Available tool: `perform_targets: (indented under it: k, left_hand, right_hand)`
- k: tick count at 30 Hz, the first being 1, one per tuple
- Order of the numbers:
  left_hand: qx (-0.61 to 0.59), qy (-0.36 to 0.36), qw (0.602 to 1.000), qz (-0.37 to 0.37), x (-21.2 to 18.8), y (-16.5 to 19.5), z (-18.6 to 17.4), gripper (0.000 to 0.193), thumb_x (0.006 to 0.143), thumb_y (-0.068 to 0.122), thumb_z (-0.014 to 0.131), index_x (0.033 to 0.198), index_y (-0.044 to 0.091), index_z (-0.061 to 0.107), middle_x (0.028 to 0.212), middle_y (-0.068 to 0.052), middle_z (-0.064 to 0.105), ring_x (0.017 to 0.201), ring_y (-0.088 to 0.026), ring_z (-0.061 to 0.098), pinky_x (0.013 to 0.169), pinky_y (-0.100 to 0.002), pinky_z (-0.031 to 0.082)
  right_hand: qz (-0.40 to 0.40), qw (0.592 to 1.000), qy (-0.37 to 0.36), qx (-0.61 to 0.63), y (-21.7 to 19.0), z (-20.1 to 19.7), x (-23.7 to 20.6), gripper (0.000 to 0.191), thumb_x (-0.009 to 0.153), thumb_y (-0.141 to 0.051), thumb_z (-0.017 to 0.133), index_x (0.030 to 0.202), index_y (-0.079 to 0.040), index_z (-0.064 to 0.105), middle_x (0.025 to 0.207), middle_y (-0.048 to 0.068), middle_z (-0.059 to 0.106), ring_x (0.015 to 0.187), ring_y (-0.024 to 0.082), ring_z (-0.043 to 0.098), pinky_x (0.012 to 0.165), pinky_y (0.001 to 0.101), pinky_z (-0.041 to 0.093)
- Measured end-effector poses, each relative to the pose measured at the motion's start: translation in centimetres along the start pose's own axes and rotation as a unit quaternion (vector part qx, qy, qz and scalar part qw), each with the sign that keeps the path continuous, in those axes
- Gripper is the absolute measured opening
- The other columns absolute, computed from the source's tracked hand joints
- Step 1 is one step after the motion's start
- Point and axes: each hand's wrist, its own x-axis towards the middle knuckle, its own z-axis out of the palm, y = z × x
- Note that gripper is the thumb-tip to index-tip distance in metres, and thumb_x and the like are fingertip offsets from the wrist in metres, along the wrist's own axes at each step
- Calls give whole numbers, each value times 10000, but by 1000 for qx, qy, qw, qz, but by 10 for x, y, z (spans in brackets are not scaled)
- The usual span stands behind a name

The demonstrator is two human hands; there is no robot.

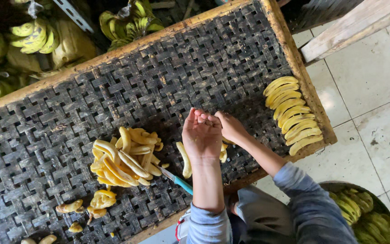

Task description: The person sits on the floor beside a woven bamboo drying tray and places peeled banana halves one at a time from a pile into a neat row along the tray's edge. A small knife lies on the tray and is picked up near the end while the person continues handling the bananas.

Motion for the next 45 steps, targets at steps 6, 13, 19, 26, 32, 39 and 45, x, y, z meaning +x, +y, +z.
perform_targets:
  k: [6, 13, 19, 26, 32, 39, 45]
  left_hand:
    - [11, -4, 1000, 4, 1, 5, 3, 232, 1033, 185, 546, 863, 73, 656, 798, -28, 708, 730, -152, 642, 758, -310, 530]
    - [10, 17, 1000, 8, -4, -1, 3, 222, 1037, 187, 546, 886, 81, 671, 798, -22, 707, 736, -146, 637, 758, -313, 521]
    - [15, 6, 1000, 1, -6, -2, 8, 235, 1036, 196, 541, 872, 82, 666, 789, -24, 712, 727, -151, 639, 755, -315, 521]
    - [16, 3, 1000, -6, -1, -2, 4, 232, 1040, 188, 533, 885, 83, 670, 792, -20, 709, 737, -148, 646, 759, -314, 528]
    - [20, 13, 1000, -14, -1, -9, 0, 225, 1036, 188, 539, 885, 86, 671, 787, -21, 704, 729, -144, 642, 764, -311, 535]
    - [30, 4, 999, -20, -1, -13, 1, 239, 1033, 187, 545, 850, 83, 658, 780, -20, 701, 728, -142, 643, 748, -309, 526]
    - [43, 15, 999, -7, 0, -17, 5, 258, 1042, 185, 550, 830, 81, 653, 766, -19, 692, 712, -139, 635, 744, -305, 524]
  right_hand:
    - [25, 977, -161, -136, -8, -16, -9, 843, 765, -178, 799, 1449, -129, 309, 1202, 223, 671, 998, 428, 691, 782, 509, 573]
    - [-48, 982, -155, -94, -5, -11, -33, 1023, 806, -187, 787, 1592, -53, 146, 1075, 273, 695, 882, 408, 717, 752, 467, 592]
    - [-115, 979, -61, -156, 3, -2, -39, 993, 737, -93, 782, 1521, 16, 182, 1099, 367, 637, 877, 434, 699, 705, 459, 592]
    - [-82, 990, -54, 97, 28, -40, -27, 421, 860, -97, 793, 1254, -77, 645, 1138, 124, 740, 1021, 280, 748, 854, 357, 589]
    - [-29, 929, -17, 368, 37, -41, -10, 319, 890, -60, 750, 1198, 5, 698, 1192, 41, 730, 1058, 141, 694, 911, 286, 572]
    - [66, 871, 148, 465, 56, -94, 30, 189, 986, -91, 702, 1143, 14, 701, 1010, 125, 744, 852, 171, 751, 795, 295, 652]
    - [103, 934, 175, 293, 97, -166, 52, 204, 976, -120, 737, 1148, -11, 718, 990, 88, 755, 799, 99, 722, 727, 254, 607]
